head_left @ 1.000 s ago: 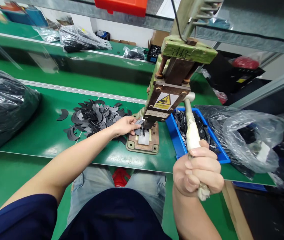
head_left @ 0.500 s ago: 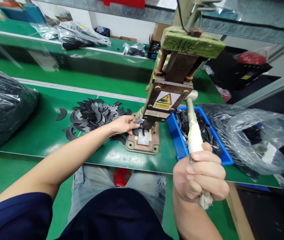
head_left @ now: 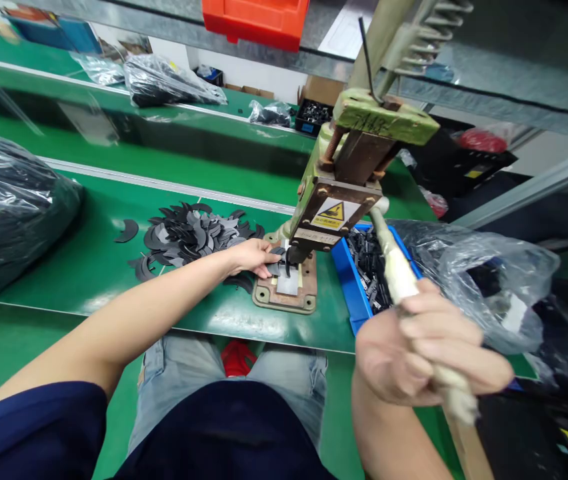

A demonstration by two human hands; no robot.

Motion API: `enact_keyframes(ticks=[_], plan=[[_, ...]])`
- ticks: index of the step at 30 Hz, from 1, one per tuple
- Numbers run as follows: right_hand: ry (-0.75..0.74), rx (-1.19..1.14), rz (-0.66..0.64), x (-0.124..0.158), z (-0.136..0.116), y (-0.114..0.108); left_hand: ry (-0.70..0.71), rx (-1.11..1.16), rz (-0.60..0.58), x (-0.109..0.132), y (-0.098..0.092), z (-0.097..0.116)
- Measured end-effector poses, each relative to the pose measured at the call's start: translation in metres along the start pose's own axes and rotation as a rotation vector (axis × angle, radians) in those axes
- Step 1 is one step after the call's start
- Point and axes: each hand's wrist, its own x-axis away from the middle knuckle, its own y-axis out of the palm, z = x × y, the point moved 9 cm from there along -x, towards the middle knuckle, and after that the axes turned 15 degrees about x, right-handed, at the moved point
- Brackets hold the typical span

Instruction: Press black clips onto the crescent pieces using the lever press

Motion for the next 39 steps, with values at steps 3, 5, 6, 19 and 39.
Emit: enact_keyframes(ticks=[3,5,6,19,39], plan=[[0.009,-0.054,-0.03,-0.053,0.0,0.023,0.017,0.033,0.024,0.002,0.002,-0.001],[0.119,-0.056,-0.126,-0.085,0.004,0.048,0.022,0.026,0.045,0.002,0.003,0.0],[0.171,-0.05,-0.189,-0.096,0.006,0.06,0.022,0.016,0.046,0.003,0.004,0.001],[0.701,0.093,-0.826,0.119,0.049,0.047,0.244,0.037,-0.103,0.104,-0.007,0.011],[0.698,-0.095,-0.85,0.186,-0.014,0.075,0.293,0.105,-0.172,0.171,0.031,0.011]])
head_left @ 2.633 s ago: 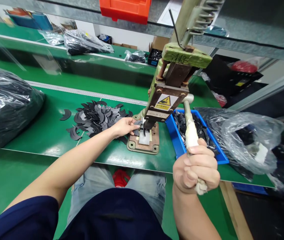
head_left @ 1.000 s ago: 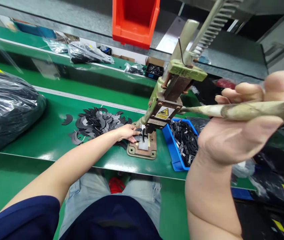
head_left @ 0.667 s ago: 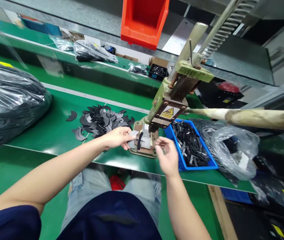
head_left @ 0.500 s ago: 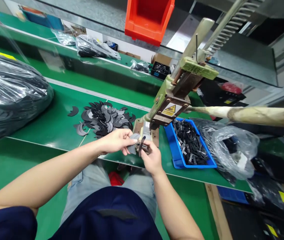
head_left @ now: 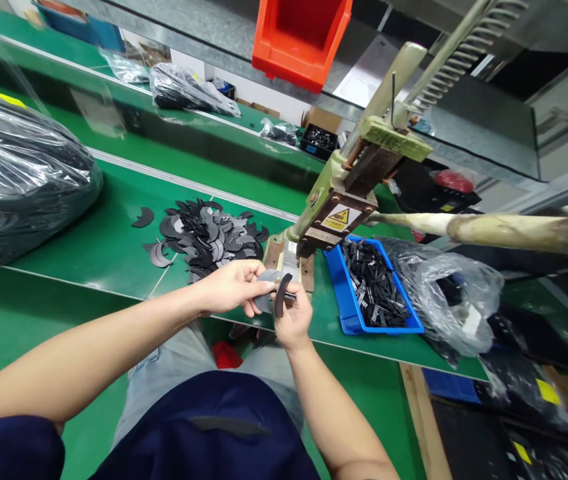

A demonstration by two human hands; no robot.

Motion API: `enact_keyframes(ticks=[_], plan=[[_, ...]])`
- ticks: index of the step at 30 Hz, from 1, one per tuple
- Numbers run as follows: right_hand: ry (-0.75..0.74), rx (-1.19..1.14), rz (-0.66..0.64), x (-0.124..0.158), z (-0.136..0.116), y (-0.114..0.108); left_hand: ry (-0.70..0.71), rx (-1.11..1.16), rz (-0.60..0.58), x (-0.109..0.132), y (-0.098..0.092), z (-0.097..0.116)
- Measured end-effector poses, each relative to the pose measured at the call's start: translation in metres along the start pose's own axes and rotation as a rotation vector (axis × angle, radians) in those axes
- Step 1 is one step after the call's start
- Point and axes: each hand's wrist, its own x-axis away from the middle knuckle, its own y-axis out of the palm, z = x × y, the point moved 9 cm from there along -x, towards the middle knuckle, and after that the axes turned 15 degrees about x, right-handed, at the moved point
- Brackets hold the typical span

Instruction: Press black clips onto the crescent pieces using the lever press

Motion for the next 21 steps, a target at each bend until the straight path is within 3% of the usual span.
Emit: enact_keyframes(ticks=[7,11,14,21], plan=[[-0.182,0.127,-0.059,-0.006,-0.014,-0.016,0.067,-0.163,0.048,0.003,-0.013,0.002],[-0.271,0.226,-0.113,-0.011,-0.028,-0.017,0.428,-0.55,0.241,0.018,-0.021,0.037],[-0.301,0.291,-0.132,-0.014,-0.033,-0.016,0.586,-0.842,0.172,0.024,0.0,0.048],[-0.336,0.368,-0.222,-0.016,-0.033,-0.011,0.505,-0.903,0.102,0.012,0.008,0.034]])
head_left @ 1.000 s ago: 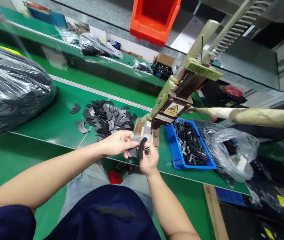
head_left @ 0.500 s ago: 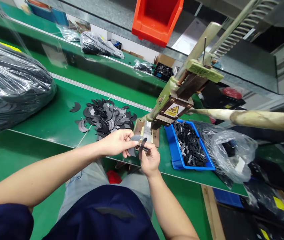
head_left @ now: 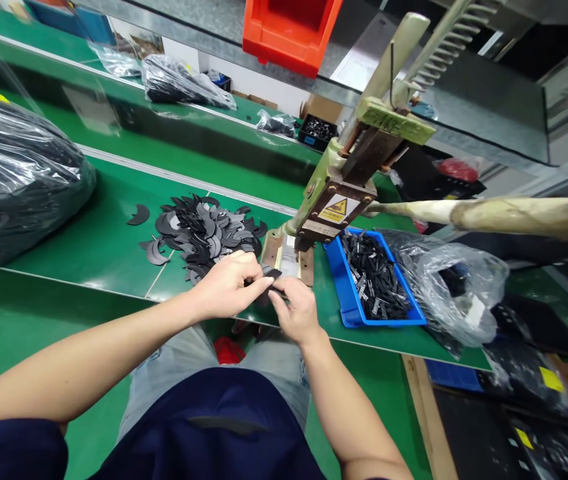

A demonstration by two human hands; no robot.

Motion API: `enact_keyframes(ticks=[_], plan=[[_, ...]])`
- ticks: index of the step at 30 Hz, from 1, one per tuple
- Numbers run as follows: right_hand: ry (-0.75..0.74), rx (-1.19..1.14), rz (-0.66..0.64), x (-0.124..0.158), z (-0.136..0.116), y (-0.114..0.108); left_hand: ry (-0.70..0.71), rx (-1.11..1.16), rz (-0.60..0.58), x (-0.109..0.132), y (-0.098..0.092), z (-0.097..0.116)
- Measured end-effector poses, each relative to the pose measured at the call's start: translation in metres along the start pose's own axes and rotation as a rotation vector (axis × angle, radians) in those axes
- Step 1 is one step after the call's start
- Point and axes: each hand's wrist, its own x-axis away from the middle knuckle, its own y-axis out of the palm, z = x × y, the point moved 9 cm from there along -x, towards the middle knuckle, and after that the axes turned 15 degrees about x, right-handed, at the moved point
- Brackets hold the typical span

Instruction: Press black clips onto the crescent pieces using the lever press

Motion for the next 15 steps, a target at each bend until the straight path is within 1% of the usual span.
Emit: enact_keyframes(ticks=[3,6,9,12,15], plan=[[-0.034,0.01,-0.042,0.002,-0.001,0.002,-0.005,0.035,-0.024,0.0,0.004,0.001],[-0.06,0.027,-0.036,0.005,-0.002,0.0,-0.027,0.081,-0.029,-0.002,0.006,-0.001],[-0.089,0.036,-0.006,0.009,-0.006,-0.005,-0.09,0.159,-0.038,-0.003,0.01,-0.01],[-0.069,0.011,0.027,0.011,-0.006,-0.012,-0.156,0.263,-0.071,-0.003,0.015,-0.021],[-0.011,-0.047,0.058,0.012,-0.003,-0.021,-0.215,0.405,0.002,0.0,0.013,-0.027]])
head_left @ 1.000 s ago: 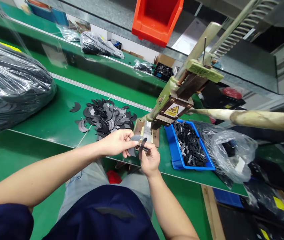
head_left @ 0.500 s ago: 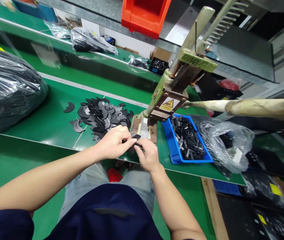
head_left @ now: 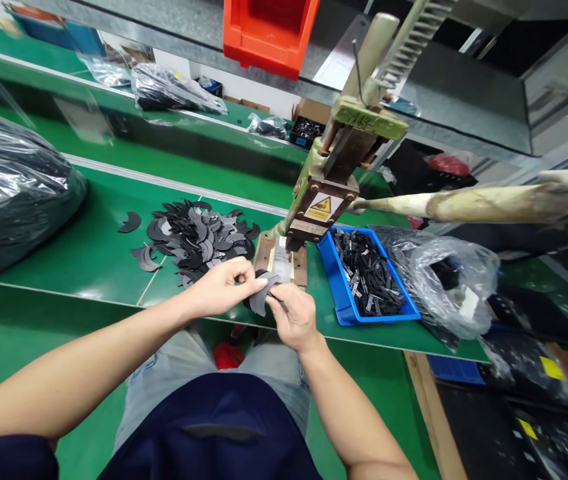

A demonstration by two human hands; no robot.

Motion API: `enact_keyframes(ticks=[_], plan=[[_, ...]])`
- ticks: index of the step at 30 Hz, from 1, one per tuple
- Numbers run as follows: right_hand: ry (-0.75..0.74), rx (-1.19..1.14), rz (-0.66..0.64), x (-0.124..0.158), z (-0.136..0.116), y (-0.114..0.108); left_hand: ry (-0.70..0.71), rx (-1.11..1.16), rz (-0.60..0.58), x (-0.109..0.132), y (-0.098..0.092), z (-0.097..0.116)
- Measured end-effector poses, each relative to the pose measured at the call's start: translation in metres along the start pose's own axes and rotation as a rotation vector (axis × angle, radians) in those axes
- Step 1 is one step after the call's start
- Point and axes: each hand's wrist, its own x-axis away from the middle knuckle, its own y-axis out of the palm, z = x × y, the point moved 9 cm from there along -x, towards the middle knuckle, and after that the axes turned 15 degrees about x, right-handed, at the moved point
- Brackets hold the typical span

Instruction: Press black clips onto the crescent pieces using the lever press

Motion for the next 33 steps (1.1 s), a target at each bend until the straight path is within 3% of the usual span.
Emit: enact_keyframes(ticks=[2,4,7,11,15,20,23,26,29,31,33], plan=[[0.028,-0.06,0.004,0.0,0.0,-0.006,-0.071,0.177,0.005,0.003,0.003,-0.007],[0.069,-0.131,-0.04,0.001,-0.001,-0.009,-0.174,0.341,-0.097,0.008,0.019,-0.015],[0.256,-0.281,-0.176,0.007,0.007,-0.007,-0.259,0.434,-0.195,0.017,0.034,-0.024],[0.52,-0.449,-0.285,0.018,0.025,-0.013,-0.218,0.403,-0.18,0.027,0.028,-0.031],[0.58,-0.407,-0.292,0.011,0.037,-0.027,-0.2,0.375,-0.148,0.035,0.016,-0.036],[0.593,-0.529,-0.316,-0.001,0.03,0.002,-0.22,0.402,-0.193,0.036,0.019,-0.035],[0.628,-0.604,-0.237,0.004,0.032,0.015,-0.182,0.312,-0.102,0.018,-0.01,-0.041],[0.696,-0.614,-0.235,0.023,0.039,0.019,-0.166,0.021,0.084,-0.023,-0.075,-0.052],[0.744,-0.595,-0.309,0.046,0.042,0.018,-0.097,-0.452,0.238,-0.09,-0.139,-0.044],[0.769,-0.579,-0.342,0.058,0.041,0.014,-0.079,-0.714,0.278,-0.142,-0.163,-0.031],[0.792,-0.555,-0.365,0.068,0.04,0.01,-0.068,-0.811,0.328,-0.188,-0.175,-0.016]])
